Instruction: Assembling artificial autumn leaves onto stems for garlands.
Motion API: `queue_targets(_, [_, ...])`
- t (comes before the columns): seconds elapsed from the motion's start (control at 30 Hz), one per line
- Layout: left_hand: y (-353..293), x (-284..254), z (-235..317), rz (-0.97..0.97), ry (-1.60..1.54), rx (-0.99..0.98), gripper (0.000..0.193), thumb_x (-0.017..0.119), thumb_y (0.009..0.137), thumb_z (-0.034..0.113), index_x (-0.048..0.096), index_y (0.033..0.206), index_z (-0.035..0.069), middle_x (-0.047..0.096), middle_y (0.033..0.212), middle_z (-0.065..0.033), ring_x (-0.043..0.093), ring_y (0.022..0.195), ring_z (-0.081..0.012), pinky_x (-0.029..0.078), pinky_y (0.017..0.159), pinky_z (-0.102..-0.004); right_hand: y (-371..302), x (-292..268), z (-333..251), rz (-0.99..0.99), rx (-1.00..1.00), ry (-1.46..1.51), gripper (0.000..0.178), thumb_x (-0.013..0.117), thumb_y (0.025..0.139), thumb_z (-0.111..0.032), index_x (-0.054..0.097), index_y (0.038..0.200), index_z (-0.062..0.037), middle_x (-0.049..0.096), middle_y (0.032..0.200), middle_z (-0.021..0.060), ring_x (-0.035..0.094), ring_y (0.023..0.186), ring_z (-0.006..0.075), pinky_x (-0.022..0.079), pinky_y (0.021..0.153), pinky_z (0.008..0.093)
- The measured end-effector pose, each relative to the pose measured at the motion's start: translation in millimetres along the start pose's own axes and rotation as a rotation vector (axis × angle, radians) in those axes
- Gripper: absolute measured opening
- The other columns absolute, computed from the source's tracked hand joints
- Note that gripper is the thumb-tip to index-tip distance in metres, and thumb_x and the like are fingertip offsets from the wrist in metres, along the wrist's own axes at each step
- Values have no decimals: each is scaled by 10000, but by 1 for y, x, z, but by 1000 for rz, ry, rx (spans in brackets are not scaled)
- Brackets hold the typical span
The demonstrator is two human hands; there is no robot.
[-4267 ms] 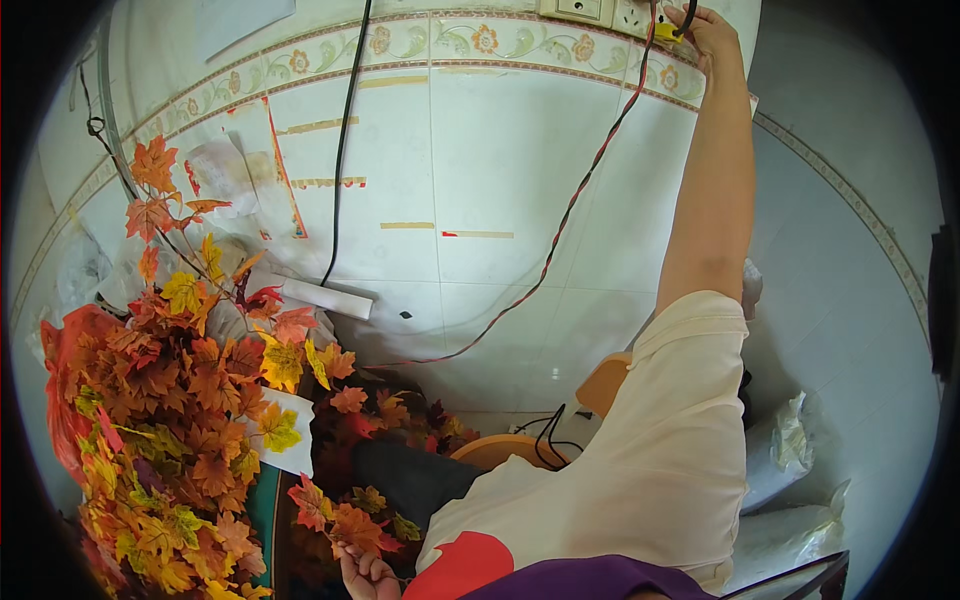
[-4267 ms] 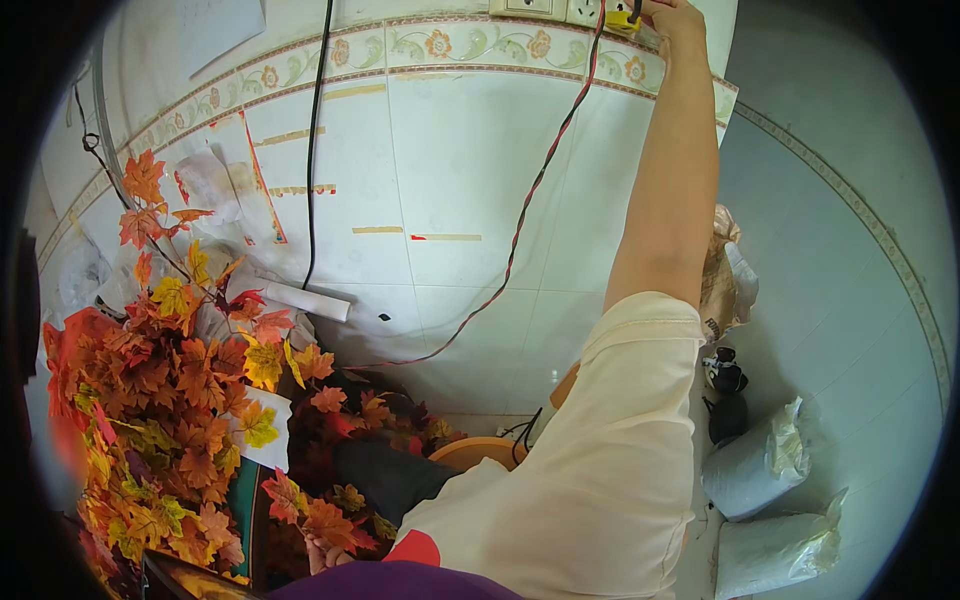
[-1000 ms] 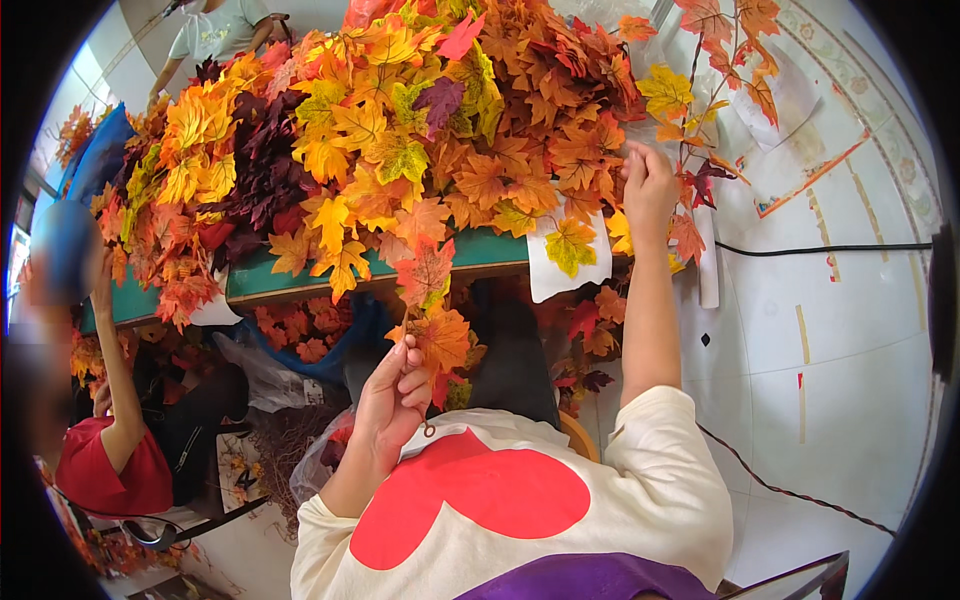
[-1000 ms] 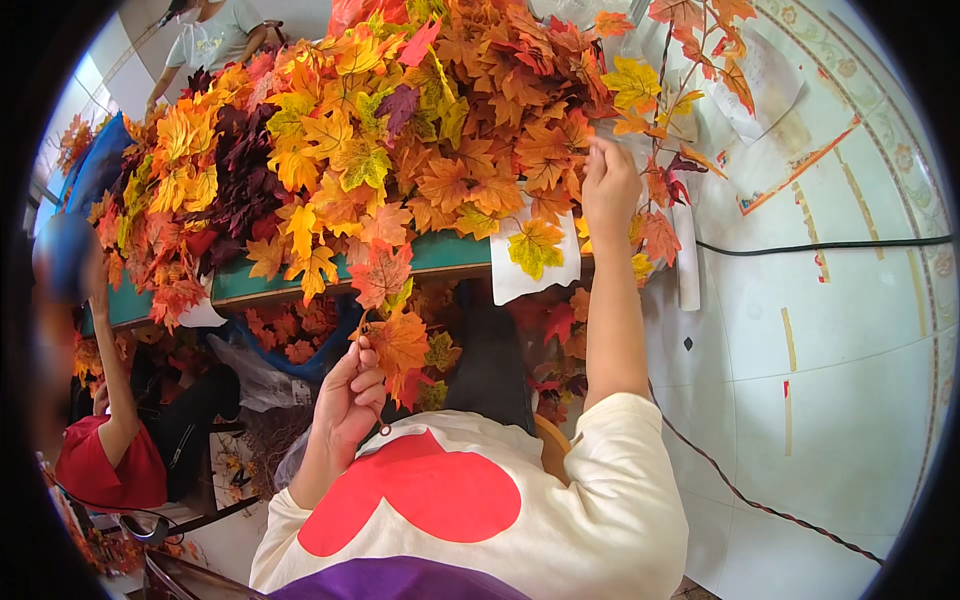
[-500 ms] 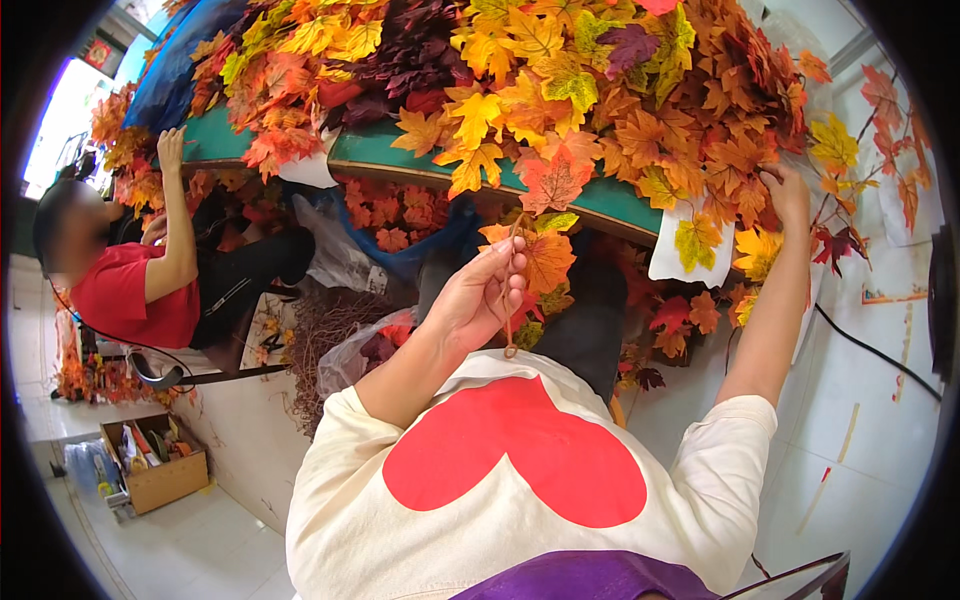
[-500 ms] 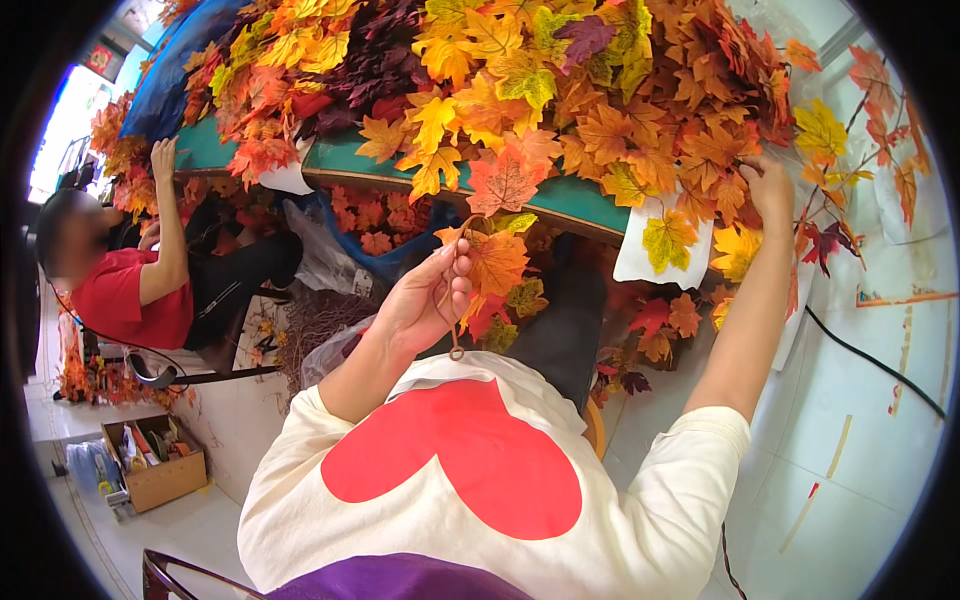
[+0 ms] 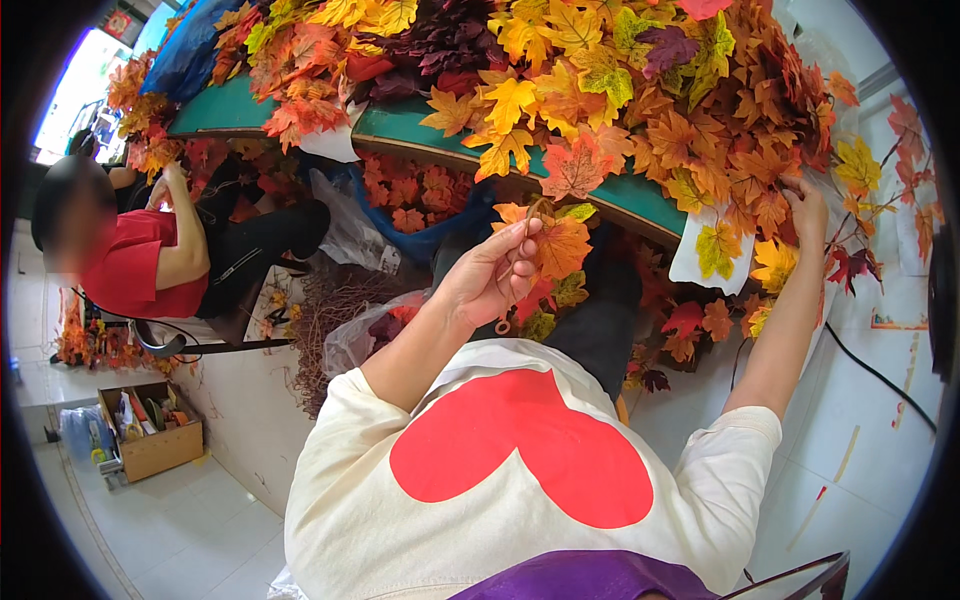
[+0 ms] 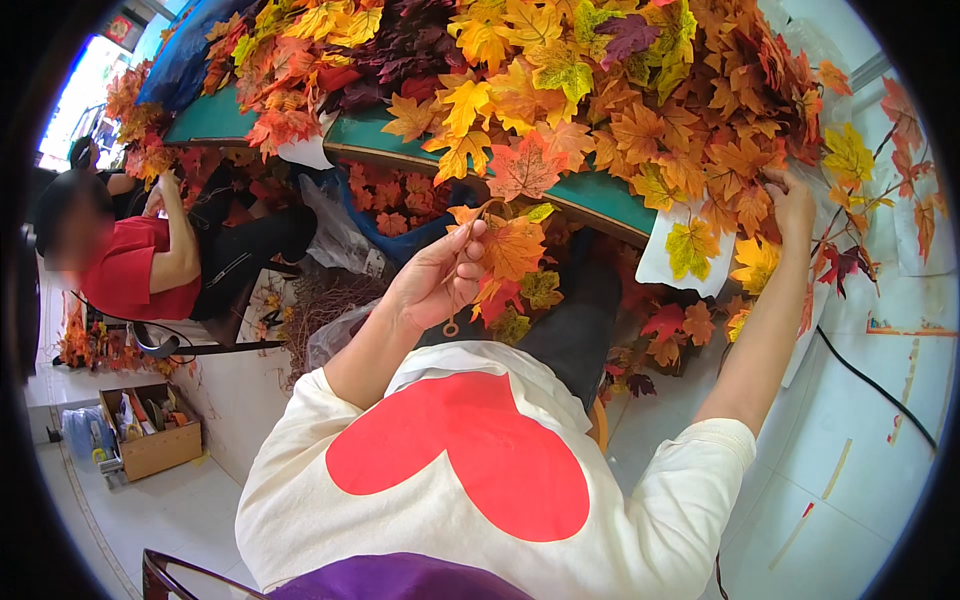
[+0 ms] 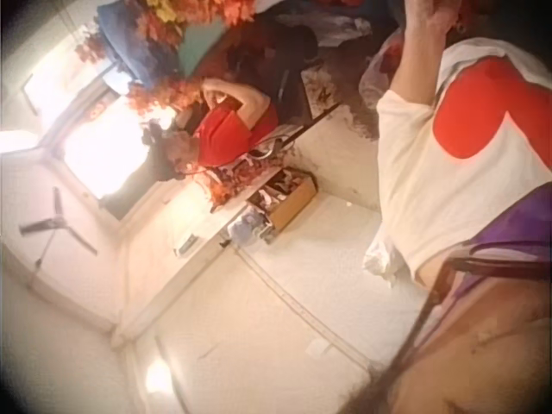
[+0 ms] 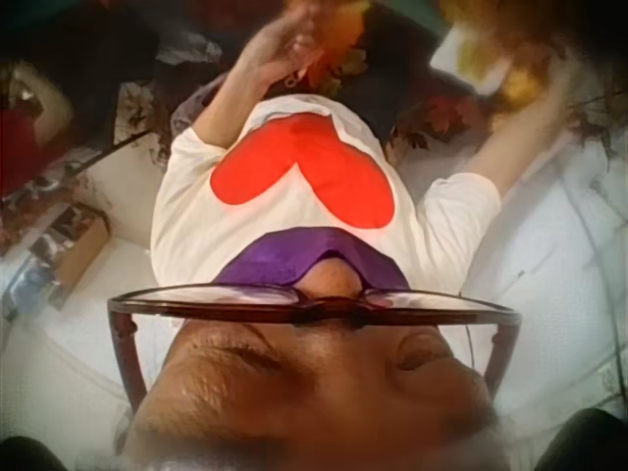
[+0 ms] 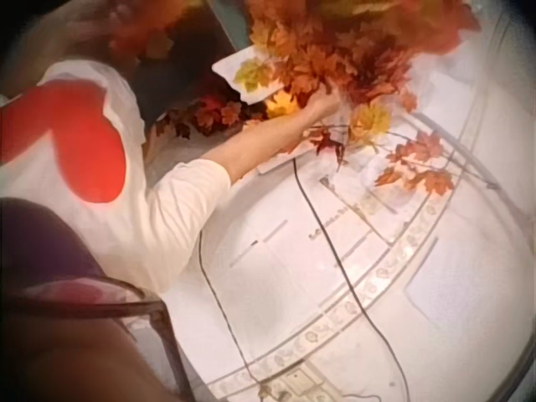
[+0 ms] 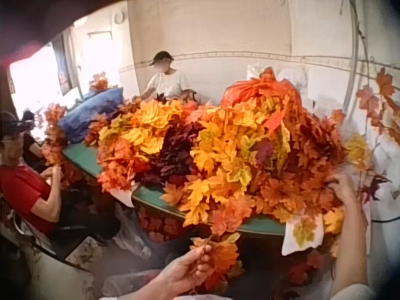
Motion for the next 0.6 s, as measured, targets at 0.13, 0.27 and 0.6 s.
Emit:
queue_targets(0.13, [-3,-3,3,-43,-70,-24,182,515,906,199,557,1034,76,562,778,3,475,609,-69,422,501,-181,-4,-3,-11,30,8,-17,225,585,825,-111,649,1040,-128,666,938,64,628,836,187,468,735,310])
queue_targets(0.27, [-5,-3,3,-42,-63,-28,173,517,905,198,564,1025,82,559,758,19,474,591,-57,414,484,-168,-5,-12,-4,110,88,-7,212,585,832,-144,658,1031,-138,672,919,43,631,832,175,469,742,297])
queue_targets(0.6, [-1,-5,0,-89,-73,-40,184,521,902,209,570,1031,88,535,764,28,421,595,-47,369,480,-158,4,-21,-10,212,-109,159,245,639,785,-141,638,1007,-37,657,936,90,618,840,169,473,770,282])
Point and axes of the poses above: each hand's wrist, its own y-axis towards the middle knuckle, its own x-axis out of the palm, z = x × y, the point moved 5 cm from there along y, towards the middle knuckle
